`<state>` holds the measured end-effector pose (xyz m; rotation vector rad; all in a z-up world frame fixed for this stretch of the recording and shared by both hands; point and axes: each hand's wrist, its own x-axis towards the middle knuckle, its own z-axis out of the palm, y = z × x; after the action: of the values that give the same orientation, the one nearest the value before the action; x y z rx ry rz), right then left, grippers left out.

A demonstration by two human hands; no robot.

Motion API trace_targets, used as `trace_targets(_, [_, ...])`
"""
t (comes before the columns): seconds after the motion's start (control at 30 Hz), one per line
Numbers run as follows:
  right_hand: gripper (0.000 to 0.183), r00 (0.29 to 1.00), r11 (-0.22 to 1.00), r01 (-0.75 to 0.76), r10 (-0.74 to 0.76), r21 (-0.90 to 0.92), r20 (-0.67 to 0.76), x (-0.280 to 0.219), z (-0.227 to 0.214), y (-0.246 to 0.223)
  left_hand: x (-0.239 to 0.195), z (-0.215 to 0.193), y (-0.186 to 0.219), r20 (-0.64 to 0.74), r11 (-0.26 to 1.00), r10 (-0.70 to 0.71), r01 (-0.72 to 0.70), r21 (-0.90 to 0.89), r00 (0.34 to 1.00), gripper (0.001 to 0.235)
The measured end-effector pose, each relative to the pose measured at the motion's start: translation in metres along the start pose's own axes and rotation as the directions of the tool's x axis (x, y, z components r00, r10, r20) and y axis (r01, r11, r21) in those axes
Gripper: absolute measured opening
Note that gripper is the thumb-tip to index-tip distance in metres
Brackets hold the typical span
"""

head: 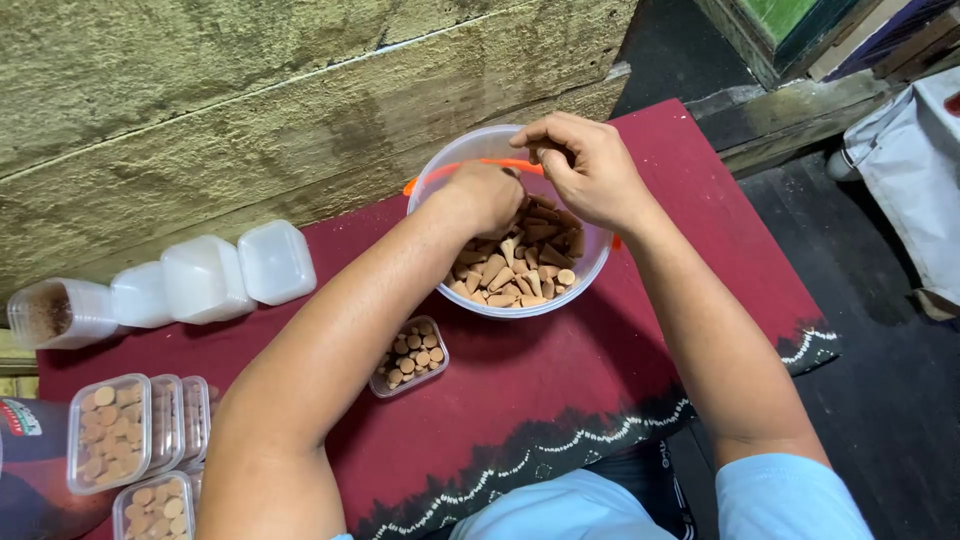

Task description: The person is packing incense cones from a large plastic bucket into smaller individual plastic containers.

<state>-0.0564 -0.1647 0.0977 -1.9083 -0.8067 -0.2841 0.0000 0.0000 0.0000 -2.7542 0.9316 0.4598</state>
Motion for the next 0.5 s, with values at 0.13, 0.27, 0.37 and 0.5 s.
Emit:
trace_targets(0.13, [0.030, 1.000, 1.000, 0.004, -0.004, -0.007, -0.001, 0.000, 0.000, 0.001, -0.018, -0.023, 0.009, -0.045, 0.998, 0.017, -0.020, -0.066, 0.999, 0.051])
trace_targets(0.27, [0.030, 1.000, 1.000, 0.005, -0.005, -0.008, -0.002, 0.001, 0.001, 0.002, -0.029, -0.038, 0.017, -0.133, 0.988, 0.005, -0.026, -0.152, 0.991, 0.036])
trace_targets(0.37, [0.031, 1.000, 1.000, -0.020, 0.020, -0.001, -0.004, 0.001, 0.000, 0.003, -0.055, -0.051, 0.008, -0.231, 0.973, 0.055, -0.104, -0.207, 0.972, 0.030])
trace_targets(0.5, [0.032, 0.997, 0.997, -0.076, 0.076, 0.017, -0.015, 0.001, -0.003, -0.005, -0.086, -0.077, -0.001, -0.209, 0.912, 0.077, -0.153, -0.381, 0.975, 0.026])
